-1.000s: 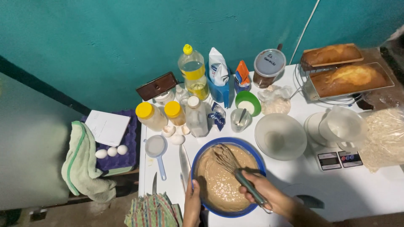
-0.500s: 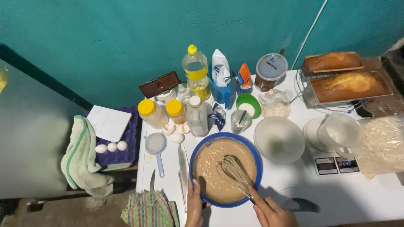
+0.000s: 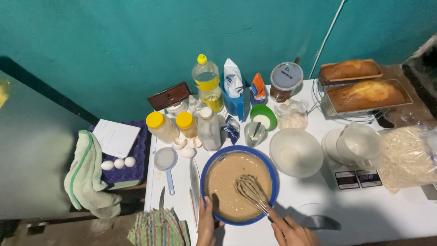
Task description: Mixing ingredients and preparing batter for baking a cake.
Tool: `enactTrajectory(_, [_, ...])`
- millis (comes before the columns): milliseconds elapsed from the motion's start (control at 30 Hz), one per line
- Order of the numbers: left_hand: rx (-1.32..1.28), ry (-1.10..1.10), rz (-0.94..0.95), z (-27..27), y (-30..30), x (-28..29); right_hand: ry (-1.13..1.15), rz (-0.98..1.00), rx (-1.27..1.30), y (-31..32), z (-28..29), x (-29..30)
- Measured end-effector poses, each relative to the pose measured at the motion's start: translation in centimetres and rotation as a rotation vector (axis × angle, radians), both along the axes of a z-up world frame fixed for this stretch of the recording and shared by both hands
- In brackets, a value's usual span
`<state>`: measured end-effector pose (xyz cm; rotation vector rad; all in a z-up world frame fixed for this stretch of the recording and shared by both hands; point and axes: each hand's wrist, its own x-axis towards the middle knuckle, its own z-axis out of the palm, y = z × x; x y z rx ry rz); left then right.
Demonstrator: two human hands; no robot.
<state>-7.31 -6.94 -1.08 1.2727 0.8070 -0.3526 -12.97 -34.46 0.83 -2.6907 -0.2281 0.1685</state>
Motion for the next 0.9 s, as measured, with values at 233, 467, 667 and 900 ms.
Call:
enactTrajectory(233, [0.016,0.073,-0.025,1.8,-0.1,0.3,0.134,0.038,-0.144,0.1,6.9,4.9])
enactTrajectory(467, [-0.080,-0.090,-0.054,0.9,0.6,0.4,0.068,0.234,-0.407,5.4,5.0,11.2])
enactTrajectory(667, [-0.092,-0.345,0.029,-8.7,3.4,-0.4,0.172,0.416,-0.278,3.3,8.3,12.3])
enactTrajectory(900, [0.061,-0.571,-0.026,-4.7,4.1,-1.1,0.325,0.452,-0.217,2.3,8.3,8.7])
